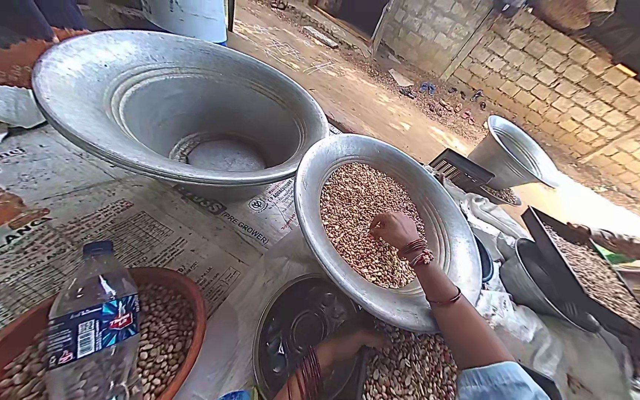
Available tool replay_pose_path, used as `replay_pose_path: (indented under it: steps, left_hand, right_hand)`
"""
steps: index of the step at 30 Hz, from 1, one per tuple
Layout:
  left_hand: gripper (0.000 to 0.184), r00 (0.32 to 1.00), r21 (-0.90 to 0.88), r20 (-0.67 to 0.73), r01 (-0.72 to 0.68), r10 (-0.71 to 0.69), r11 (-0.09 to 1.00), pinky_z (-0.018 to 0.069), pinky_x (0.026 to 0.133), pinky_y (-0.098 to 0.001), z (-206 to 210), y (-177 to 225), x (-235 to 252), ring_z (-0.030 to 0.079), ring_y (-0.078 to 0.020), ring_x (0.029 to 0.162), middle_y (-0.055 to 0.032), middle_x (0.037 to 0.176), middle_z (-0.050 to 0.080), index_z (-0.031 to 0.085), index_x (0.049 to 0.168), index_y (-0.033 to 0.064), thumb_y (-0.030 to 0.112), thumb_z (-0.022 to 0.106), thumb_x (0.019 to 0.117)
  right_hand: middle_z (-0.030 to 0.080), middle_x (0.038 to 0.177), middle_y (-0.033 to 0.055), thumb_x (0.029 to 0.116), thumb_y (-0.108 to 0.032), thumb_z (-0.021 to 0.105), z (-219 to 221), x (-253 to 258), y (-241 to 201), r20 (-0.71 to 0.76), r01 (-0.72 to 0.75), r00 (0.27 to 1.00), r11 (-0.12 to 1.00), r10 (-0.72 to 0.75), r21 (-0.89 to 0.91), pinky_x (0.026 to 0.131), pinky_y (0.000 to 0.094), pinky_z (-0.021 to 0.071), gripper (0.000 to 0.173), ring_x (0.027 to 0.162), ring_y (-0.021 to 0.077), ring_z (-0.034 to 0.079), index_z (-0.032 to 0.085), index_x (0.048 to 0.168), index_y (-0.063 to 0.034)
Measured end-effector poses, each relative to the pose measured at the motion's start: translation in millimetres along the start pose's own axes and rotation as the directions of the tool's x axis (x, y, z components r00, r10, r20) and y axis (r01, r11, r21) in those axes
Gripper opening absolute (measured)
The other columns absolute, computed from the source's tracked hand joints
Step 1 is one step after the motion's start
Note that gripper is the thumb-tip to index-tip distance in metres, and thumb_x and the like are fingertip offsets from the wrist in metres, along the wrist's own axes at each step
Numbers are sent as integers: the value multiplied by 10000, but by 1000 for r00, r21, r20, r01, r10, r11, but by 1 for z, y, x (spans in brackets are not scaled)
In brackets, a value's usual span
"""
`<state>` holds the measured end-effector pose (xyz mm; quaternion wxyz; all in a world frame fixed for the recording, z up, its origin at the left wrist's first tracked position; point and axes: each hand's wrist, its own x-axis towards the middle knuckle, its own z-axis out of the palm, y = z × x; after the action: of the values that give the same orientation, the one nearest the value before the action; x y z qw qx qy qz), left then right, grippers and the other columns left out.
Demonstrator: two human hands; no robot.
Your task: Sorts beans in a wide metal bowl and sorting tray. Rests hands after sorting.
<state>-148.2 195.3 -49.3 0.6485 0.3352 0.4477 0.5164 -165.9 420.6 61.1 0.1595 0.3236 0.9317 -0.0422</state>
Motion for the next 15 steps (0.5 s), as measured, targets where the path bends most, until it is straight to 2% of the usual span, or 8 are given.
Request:
replay_pose_path:
  steps: [5,7,8,9,11,12,13,15]
  left_hand:
    - [261,1000,-26,-8,-20,20,999,498,866,-300,0,-1,0,595,-88,933,-53,1016,641,621,1148,-23,95,659,918]
    - [327,1000,-26,-5,-22,22,999,492,909,-318,0,-2,0,593,-111,988,-87,1083,638,601,1207,-38,98,658,916]
    - [346,1000,-25,-4,-25,25,999,489,929,-324,0,-2,1,593,-120,1011,-102,1110,639,595,1223,-46,99,657,915]
    - [343,1000,-27,-7,-27,27,999,485,939,-326,0,-2,0,594,-126,1023,-113,1121,641,597,1225,-55,95,657,921]
    - [340,1000,-34,-4,-23,23,999,482,948,-326,0,0,-1,592,-130,1032,-118,1129,639,590,1234,-60,85,651,933]
    - [329,1000,-34,-2,-23,23,999,484,931,-322,0,0,-1,591,-123,1012,-108,1111,637,588,1227,-54,85,648,935]
    - [321,1000,-34,1,-22,22,999,489,916,-317,0,0,0,591,-114,995,-97,1093,636,588,1220,-48,84,647,933]
    - [316,1000,-29,17,-4,4,1000,481,903,-329,0,2,1,582,-122,987,-102,1093,630,586,1223,-49,87,646,944]
  right_hand:
    - [719,1064,174,994,-315,627,5,6,3,30,38,999,999,-38,13,900,621,475,314,1043,377,666,715,1214,-109]
    - [713,1015,154,984,-310,623,8,10,12,-2,52,999,988,-52,144,877,574,486,320,966,326,665,706,1198,-87]
    - [705,999,150,981,-262,618,9,12,18,-61,55,997,958,-39,281,859,510,497,309,912,277,656,693,1187,-44]
    - [693,999,150,989,-192,607,9,15,25,-133,55,991,888,7,456,823,424,518,292,856,217,650,659,1194,9]
    - [650,908,116,997,-28,539,9,23,37,-259,96,952,645,162,758,682,292,552,180,698,128,633,566,1154,57]
    - [620,833,76,998,17,497,8,27,42,-284,119,930,541,233,833,610,254,539,122,621,95,606,536,1112,37]
    - [574,774,42,991,29,485,8,30,46,-288,119,918,505,271,855,566,233,500,104,575,73,552,531,1084,23]
    - [553,734,26,982,-19,563,9,36,51,-284,57,924,642,256,764,556,243,416,127,562,61,469,610,1093,19]
